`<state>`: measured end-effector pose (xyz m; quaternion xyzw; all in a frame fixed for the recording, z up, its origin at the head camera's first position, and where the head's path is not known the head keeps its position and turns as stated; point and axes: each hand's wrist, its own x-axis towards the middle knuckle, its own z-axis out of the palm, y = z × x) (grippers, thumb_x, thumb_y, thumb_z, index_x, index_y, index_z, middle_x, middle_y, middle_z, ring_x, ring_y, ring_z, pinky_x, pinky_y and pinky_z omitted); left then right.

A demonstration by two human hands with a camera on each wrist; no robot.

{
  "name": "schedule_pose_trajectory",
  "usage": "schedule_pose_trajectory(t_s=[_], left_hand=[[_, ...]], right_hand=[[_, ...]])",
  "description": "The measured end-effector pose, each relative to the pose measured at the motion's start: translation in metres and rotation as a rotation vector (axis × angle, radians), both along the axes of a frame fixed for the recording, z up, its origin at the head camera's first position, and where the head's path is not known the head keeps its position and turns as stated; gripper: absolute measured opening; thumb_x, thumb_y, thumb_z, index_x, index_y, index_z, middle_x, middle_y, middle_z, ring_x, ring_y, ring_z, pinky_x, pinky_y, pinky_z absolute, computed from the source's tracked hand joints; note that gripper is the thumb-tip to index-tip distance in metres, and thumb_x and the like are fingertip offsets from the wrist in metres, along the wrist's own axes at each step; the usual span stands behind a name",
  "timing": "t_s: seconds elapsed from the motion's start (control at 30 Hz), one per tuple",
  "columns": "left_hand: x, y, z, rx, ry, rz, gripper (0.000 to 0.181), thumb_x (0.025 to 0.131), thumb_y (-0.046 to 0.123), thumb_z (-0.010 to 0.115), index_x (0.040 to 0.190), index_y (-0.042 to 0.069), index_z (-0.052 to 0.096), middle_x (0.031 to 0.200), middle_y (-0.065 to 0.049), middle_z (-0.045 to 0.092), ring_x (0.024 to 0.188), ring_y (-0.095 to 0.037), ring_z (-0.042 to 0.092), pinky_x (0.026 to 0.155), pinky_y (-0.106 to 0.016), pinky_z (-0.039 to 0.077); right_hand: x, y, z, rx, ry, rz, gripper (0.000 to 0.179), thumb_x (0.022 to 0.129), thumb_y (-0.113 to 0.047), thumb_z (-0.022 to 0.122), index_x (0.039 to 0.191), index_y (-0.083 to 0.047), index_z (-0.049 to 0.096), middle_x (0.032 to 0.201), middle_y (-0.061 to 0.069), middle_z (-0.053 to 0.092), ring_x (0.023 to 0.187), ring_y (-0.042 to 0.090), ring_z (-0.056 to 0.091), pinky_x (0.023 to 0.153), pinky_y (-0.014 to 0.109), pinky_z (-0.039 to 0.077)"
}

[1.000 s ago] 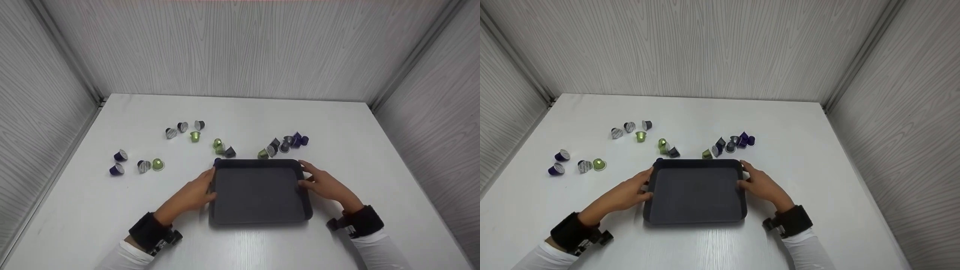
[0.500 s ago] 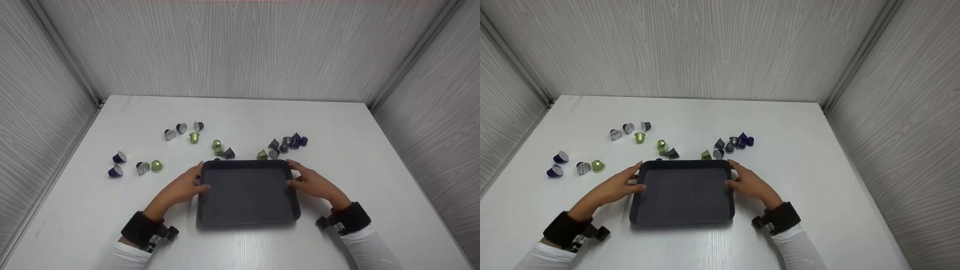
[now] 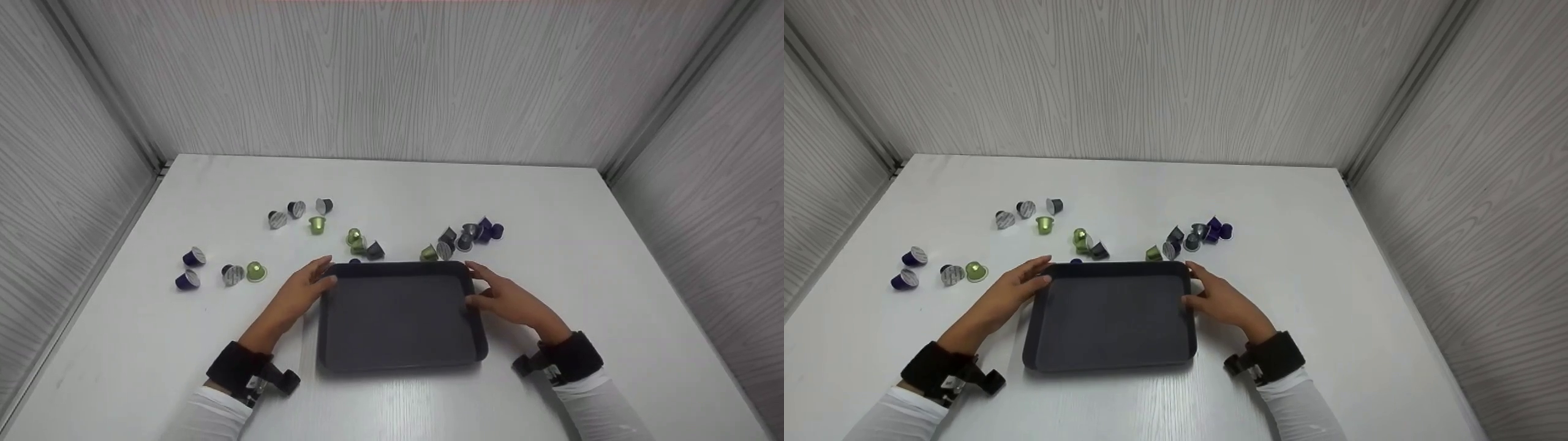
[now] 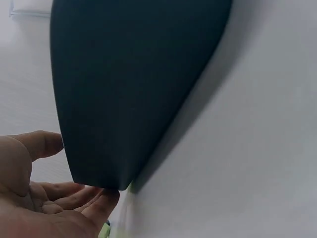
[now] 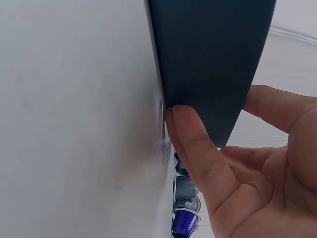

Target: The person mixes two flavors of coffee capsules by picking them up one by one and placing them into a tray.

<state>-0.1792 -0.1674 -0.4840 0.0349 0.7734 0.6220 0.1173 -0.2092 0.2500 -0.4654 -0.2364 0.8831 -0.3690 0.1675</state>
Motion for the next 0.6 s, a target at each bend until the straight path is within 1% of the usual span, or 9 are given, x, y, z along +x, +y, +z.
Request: schedule_pose_trajectory(t_s=[0.13, 0.17, 0.23, 0.4, 0.5, 0.6], left_hand=[[-0.005, -0.006, -0.004, 0.127, -0.034, 0.004, 0.054, 0.102, 0.017, 0.052, 0.149, -0.002, 0.034, 0.15, -0.024, 0.037, 0.138, -0.036, 0.036, 0.112, -0.045, 0.032], [-0.006, -0.007, -0.005, 0.149, -0.029, 0.006, 0.052, 0.102, 0.017, 0.052, 0.148, -0.003, 0.036, 0.149, -0.024, 0.039, 0.137, -0.035, 0.038, 0.112, -0.043, 0.033], [-0.008, -0.008, -0.008, 0.161, -0.021, 0.01, 0.05, 0.102, 0.018, 0.052, 0.145, -0.004, 0.04, 0.147, -0.023, 0.043, 0.135, -0.033, 0.041, 0.111, -0.041, 0.034], [-0.013, -0.013, -0.014, 0.132, 0.005, -0.008, 0.047, 0.101, 0.02, 0.056, 0.141, -0.004, 0.047, 0.14, -0.021, 0.051, 0.13, -0.029, 0.047, 0.108, -0.035, 0.038], [-0.016, -0.017, -0.018, 0.078, 0.064, -0.045, 0.045, 0.099, 0.021, 0.059, 0.137, -0.002, 0.053, 0.136, -0.018, 0.056, 0.127, -0.029, 0.051, 0.107, -0.035, 0.04], [-0.018, -0.02, -0.018, -0.004, 0.137, -0.083, 0.042, 0.097, 0.023, 0.063, 0.133, 0.001, 0.058, 0.132, -0.015, 0.06, 0.125, -0.028, 0.052, 0.107, -0.038, 0.039]], right_hand=[[0.0, 0.0, -0.002, 0.006, 0.003, -0.003, 0.073, 0.096, -0.034, 0.064, 0.155, -0.015, 0.026, 0.144, 0.024, 0.046, 0.116, 0.036, 0.059, 0.097, 0.052, 0.046], [-0.001, 0.0, -0.002, 0.009, 0.003, -0.003, 0.073, 0.096, -0.034, 0.063, 0.155, -0.015, 0.026, 0.144, 0.023, 0.046, 0.116, 0.035, 0.059, 0.097, 0.051, 0.046], [-0.001, 0.0, -0.002, 0.009, -0.001, 0.0, 0.074, 0.096, -0.035, 0.063, 0.156, -0.015, 0.025, 0.145, 0.022, 0.045, 0.117, 0.035, 0.058, 0.097, 0.051, 0.046], [-0.001, 0.001, -0.001, 0.002, -0.014, 0.016, 0.074, 0.097, -0.036, 0.061, 0.156, -0.013, 0.023, 0.148, 0.021, 0.041, 0.122, 0.039, 0.054, 0.096, 0.052, 0.047], [-0.001, 0.002, -0.001, 0.005, -0.01, 0.015, 0.074, 0.097, -0.037, 0.061, 0.156, -0.014, 0.023, 0.147, 0.023, 0.043, 0.12, 0.04, 0.055, 0.097, 0.052, 0.047], [0.0, 0.002, -0.001, 0.003, -0.011, 0.008, 0.074, 0.097, -0.037, 0.061, 0.156, -0.015, 0.024, 0.146, 0.022, 0.043, 0.119, 0.039, 0.056, 0.097, 0.053, 0.046]])
